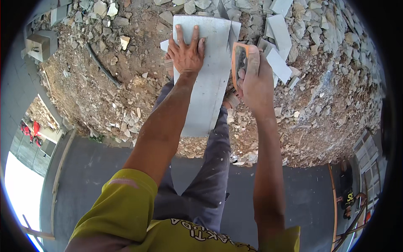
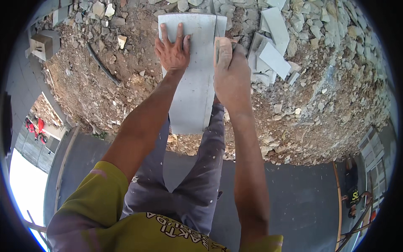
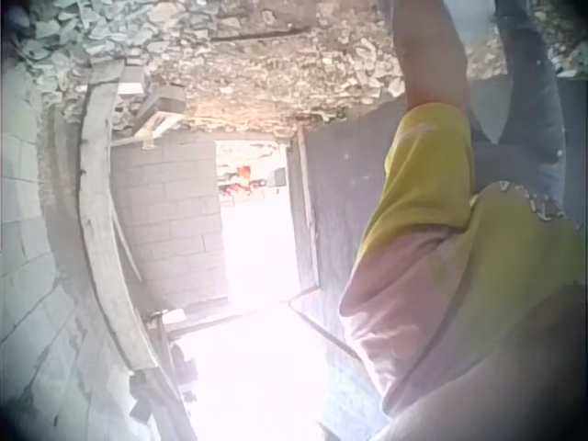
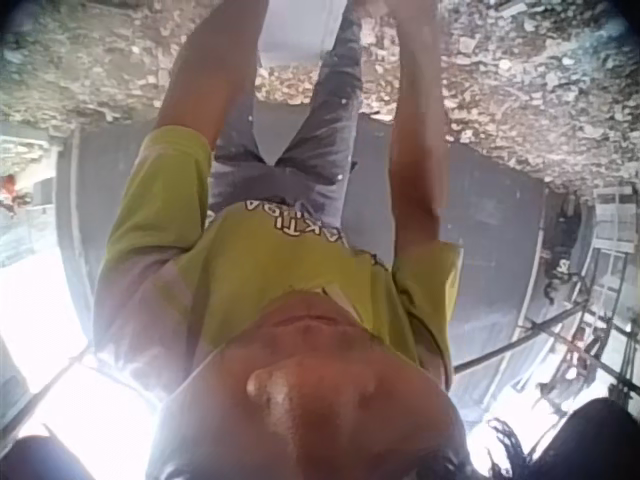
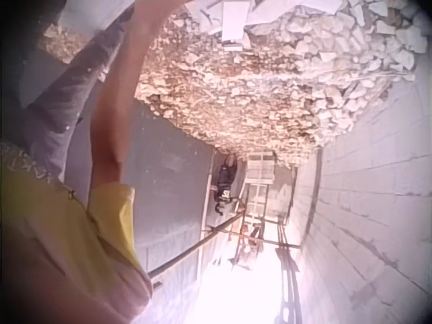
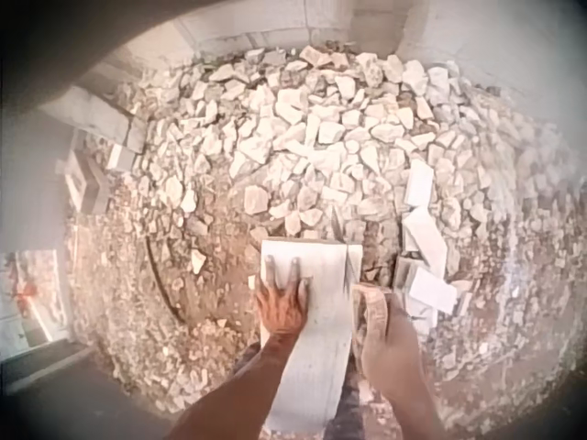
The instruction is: The person uses a hand saw to cut through a lightweight concrete brick, holding the brick steady with one hand while reciprocating the saw with the other.
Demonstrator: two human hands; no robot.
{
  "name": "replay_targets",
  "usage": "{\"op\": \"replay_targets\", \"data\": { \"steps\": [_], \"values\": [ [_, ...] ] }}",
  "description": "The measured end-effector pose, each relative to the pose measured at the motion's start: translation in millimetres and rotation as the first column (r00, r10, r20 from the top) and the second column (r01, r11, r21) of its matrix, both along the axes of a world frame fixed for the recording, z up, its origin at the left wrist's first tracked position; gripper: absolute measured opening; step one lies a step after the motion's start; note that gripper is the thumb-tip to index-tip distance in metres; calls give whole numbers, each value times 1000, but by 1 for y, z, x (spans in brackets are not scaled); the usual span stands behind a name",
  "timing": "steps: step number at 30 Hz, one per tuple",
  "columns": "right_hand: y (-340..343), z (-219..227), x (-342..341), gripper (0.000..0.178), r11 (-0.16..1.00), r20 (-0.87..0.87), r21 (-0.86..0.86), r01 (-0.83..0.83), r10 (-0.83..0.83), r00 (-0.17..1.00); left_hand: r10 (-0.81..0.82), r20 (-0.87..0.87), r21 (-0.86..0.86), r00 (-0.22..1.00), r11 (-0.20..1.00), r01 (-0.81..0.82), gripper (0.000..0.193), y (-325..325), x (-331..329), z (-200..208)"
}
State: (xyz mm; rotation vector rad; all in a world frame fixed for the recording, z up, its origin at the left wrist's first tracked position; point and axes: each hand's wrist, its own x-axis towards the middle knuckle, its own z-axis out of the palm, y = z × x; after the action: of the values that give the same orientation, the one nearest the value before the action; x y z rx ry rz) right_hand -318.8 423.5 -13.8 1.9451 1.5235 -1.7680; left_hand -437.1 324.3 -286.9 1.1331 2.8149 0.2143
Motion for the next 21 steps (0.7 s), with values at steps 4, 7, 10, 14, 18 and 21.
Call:
{"op": "replay_targets", "data": {
  "steps": [4, 7, 10, 14, 18, 21],
  "values": [
    [-50, 38, 14, 59, 992, -86, -81, 94, -101, 991, 0, -108, -64, 994, 998, -7, 46, -34, -41, -1],
    [-41, 59, 19, 60, 984, -124, -120, 135, -150, 981, 2, -76, -60, 997, 998, -6, 46, -25, -31, 2],
    [7, -59, 1, 46, 992, -52, 112, -61, 67, 996, 6, -6, -43, 1000, 999, -6, 47, -4, -3, 0],
    [-26, -7, -8, 52, 1000, -36, 9, 1, -1, 999, 3, -79, -50, 997, 999, -7, 46, -27, -29, -4],
    [-53, 67, 35, 51, 983, -71, -152, 101, -113, 991, 9, -79, -38, 997, 999, -12, 46, -25, -32, 1],
    [-27, -25, 10, 51, 996, -91, 90, -22, 30, 995, -1, -67, -36, 998, 999, -1, 46, -16, -21, 0]
  ]
}}
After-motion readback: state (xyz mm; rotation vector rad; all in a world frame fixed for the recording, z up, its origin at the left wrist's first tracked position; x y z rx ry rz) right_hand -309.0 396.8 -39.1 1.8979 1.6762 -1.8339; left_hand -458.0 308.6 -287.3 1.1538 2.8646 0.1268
